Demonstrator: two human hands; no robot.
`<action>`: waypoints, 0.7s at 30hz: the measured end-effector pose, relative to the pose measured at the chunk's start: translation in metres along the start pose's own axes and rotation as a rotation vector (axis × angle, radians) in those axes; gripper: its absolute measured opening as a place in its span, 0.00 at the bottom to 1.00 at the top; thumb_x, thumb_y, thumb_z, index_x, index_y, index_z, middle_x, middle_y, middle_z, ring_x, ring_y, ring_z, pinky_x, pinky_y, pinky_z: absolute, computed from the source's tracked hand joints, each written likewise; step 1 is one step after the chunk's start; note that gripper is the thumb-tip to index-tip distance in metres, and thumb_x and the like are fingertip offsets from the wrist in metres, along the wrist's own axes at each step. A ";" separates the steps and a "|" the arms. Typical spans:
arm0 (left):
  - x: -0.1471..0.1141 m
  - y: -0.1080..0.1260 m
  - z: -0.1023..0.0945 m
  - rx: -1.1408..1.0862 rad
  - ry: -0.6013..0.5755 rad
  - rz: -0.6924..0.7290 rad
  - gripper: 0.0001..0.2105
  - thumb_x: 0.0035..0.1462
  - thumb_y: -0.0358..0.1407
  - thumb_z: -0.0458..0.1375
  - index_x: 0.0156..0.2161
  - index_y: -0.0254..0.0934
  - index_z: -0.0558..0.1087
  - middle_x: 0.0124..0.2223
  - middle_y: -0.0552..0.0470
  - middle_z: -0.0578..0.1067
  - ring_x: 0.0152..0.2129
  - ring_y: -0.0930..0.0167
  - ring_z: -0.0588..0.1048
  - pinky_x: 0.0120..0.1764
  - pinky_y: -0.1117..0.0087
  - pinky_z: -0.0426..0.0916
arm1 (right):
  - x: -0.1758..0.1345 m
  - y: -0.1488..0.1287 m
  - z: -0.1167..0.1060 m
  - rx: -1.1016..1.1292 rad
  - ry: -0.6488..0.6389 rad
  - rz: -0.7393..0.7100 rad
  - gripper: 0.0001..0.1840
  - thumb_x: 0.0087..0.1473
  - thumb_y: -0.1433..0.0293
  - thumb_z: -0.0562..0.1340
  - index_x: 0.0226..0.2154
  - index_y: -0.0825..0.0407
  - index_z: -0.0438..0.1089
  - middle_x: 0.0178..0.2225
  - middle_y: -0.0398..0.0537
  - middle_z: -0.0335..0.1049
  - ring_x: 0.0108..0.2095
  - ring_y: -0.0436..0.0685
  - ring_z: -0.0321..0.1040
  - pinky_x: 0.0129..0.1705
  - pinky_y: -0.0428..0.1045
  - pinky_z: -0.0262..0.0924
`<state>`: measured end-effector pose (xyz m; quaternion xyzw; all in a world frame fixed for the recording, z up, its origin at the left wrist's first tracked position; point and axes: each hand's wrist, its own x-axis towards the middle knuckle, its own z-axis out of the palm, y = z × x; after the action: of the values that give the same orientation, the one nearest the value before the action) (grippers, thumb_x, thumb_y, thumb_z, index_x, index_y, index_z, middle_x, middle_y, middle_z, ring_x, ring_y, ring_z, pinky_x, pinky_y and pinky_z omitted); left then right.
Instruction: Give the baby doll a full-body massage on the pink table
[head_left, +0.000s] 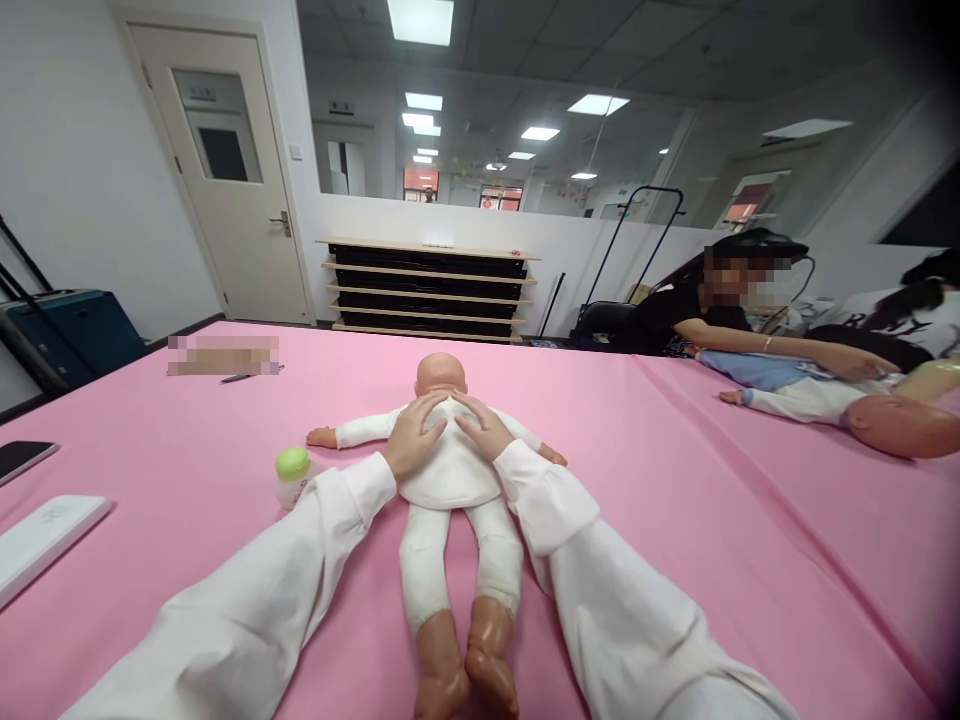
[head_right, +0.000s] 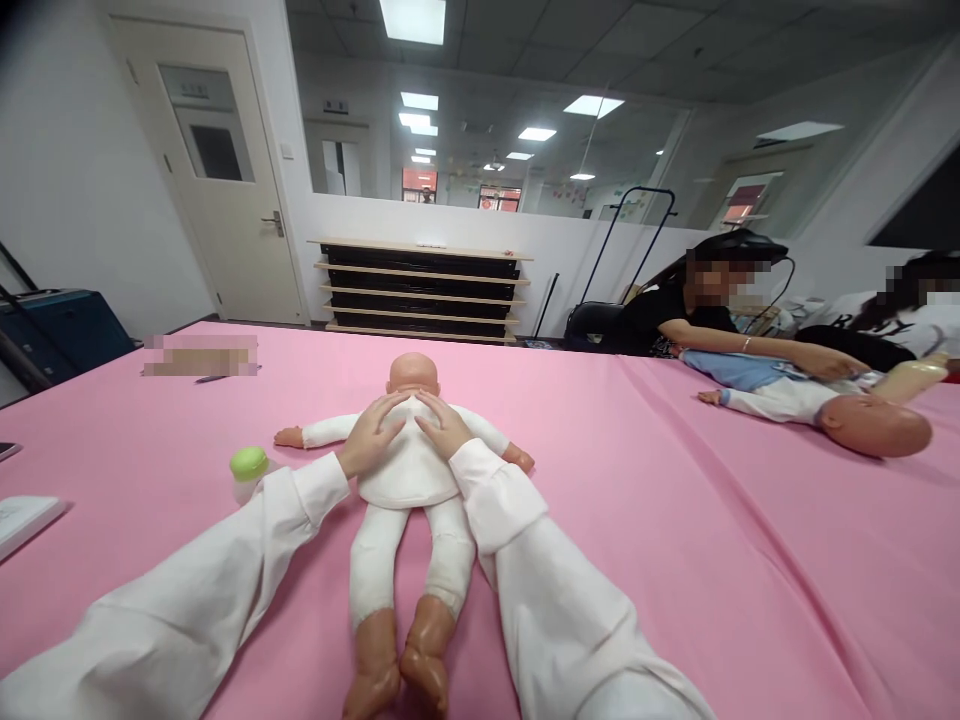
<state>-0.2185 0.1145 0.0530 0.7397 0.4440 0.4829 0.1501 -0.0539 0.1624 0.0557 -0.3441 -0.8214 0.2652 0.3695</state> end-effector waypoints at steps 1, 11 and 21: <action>0.003 -0.008 0.007 0.079 -0.079 -0.046 0.21 0.56 0.38 0.49 0.54 0.32 0.62 0.58 0.41 0.63 0.56 0.64 0.58 0.57 0.58 0.50 | 0.001 0.008 0.007 -0.111 -0.042 0.051 0.27 0.54 0.67 0.55 0.55 0.59 0.56 0.59 0.58 0.51 0.60 0.58 0.47 0.62 0.58 0.40; -0.018 -0.025 0.018 0.312 -0.360 -0.166 0.25 0.60 0.44 0.42 0.60 0.37 0.54 0.63 0.45 0.50 0.61 0.65 0.46 0.58 0.50 0.40 | -0.043 0.021 0.016 -0.350 -0.301 -0.042 0.26 0.56 0.63 0.50 0.57 0.50 0.54 0.60 0.54 0.49 0.62 0.62 0.38 0.58 0.70 0.34; -0.076 0.028 -0.029 -0.055 -0.529 -0.007 0.16 0.59 0.41 0.47 0.47 0.38 0.71 0.49 0.48 0.73 0.50 0.65 0.67 0.53 0.57 0.58 | -0.102 -0.026 -0.022 0.002 -0.269 -0.304 0.13 0.56 0.63 0.55 0.32 0.52 0.72 0.35 0.49 0.74 0.41 0.53 0.70 0.51 0.55 0.58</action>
<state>-0.2398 0.0319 0.0414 0.8342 0.3787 0.2843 0.2827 0.0044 0.0726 0.0431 -0.1772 -0.9056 0.2509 0.2924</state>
